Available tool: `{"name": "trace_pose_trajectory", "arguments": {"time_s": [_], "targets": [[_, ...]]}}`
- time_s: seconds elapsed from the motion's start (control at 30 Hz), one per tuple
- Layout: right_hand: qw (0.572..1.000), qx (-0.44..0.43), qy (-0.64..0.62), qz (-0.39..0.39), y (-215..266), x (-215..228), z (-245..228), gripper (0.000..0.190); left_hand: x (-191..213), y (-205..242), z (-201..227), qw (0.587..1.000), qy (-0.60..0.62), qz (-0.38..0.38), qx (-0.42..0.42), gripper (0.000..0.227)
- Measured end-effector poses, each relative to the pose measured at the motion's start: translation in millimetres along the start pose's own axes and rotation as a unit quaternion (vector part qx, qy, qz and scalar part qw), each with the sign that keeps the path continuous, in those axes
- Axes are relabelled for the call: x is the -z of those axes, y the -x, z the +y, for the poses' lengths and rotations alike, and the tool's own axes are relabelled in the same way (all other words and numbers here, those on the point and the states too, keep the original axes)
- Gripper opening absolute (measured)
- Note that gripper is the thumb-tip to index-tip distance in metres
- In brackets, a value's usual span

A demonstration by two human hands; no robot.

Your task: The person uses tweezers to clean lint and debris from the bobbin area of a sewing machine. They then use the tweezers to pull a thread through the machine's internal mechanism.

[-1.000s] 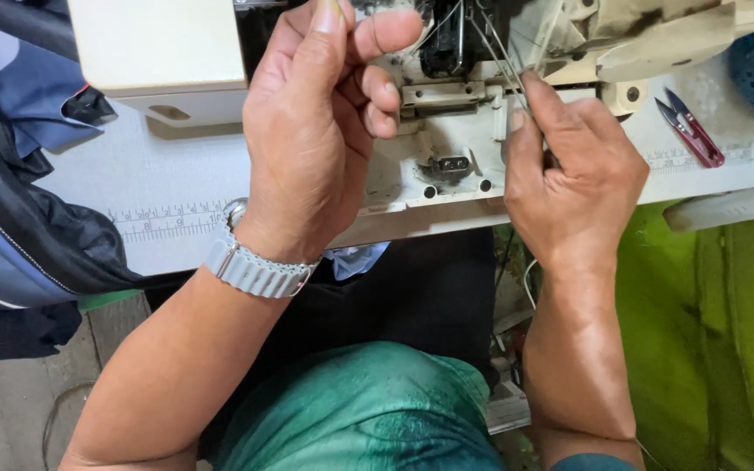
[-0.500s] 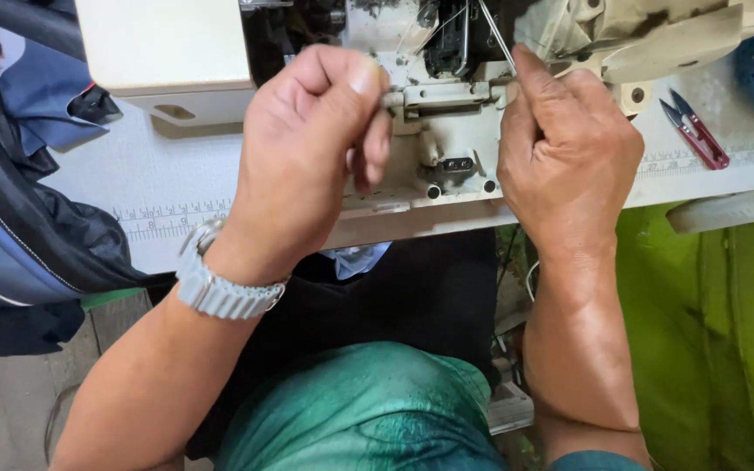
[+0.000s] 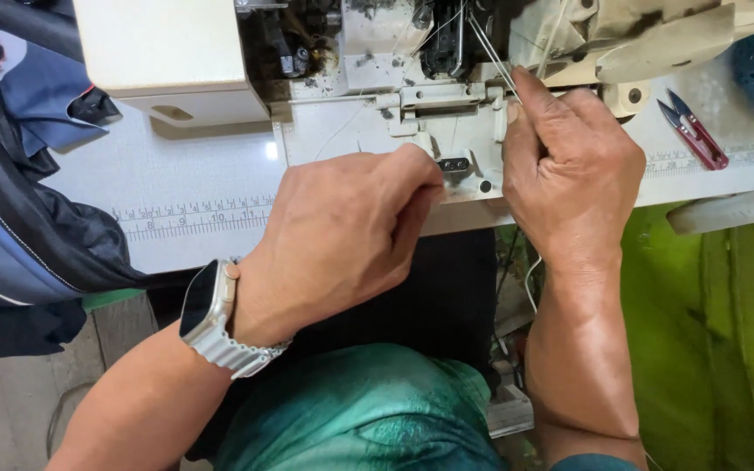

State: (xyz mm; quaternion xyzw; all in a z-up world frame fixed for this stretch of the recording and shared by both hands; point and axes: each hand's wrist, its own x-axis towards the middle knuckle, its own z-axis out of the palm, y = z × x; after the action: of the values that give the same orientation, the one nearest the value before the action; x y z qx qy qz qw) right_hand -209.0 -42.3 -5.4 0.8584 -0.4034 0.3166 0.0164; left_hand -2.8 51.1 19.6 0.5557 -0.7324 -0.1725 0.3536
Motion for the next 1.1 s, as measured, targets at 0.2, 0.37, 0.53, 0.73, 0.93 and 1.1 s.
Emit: {"name": "trace_pose_trajectory", "arguments": {"time_s": [0.2,0.37,0.53,0.73,0.93,1.1], "targets": [[0.997,-0.04,-0.056,-0.025,-3,17,-8,0.024,-3,-1,14,0.999,-0.021,0.001,-0.027,0.009],[0.915,-0.206,-0.344,-0.042,7,26,-13,0.009,10,0,26,0.997,0.062,0.029,-0.04,0.003],[0.88,-0.157,-0.43,-0.124,7,32,-21,0.011,2,5,40,0.998,0.048,0.032,-0.007,0.007],[0.678,-0.315,-0.654,-0.111,19,17,-30,0.028,2,12,41,0.999,0.039,0.016,-0.016,0.005],[0.588,-0.276,-0.752,-0.113,53,17,-17,0.004,24,-4,3,0.998,0.033,0.046,-0.021,0.009],[0.626,-0.282,-0.722,-0.086,90,18,-21,0.013,9,-39,-17,0.985,-0.153,0.063,0.049,0.019]]}}
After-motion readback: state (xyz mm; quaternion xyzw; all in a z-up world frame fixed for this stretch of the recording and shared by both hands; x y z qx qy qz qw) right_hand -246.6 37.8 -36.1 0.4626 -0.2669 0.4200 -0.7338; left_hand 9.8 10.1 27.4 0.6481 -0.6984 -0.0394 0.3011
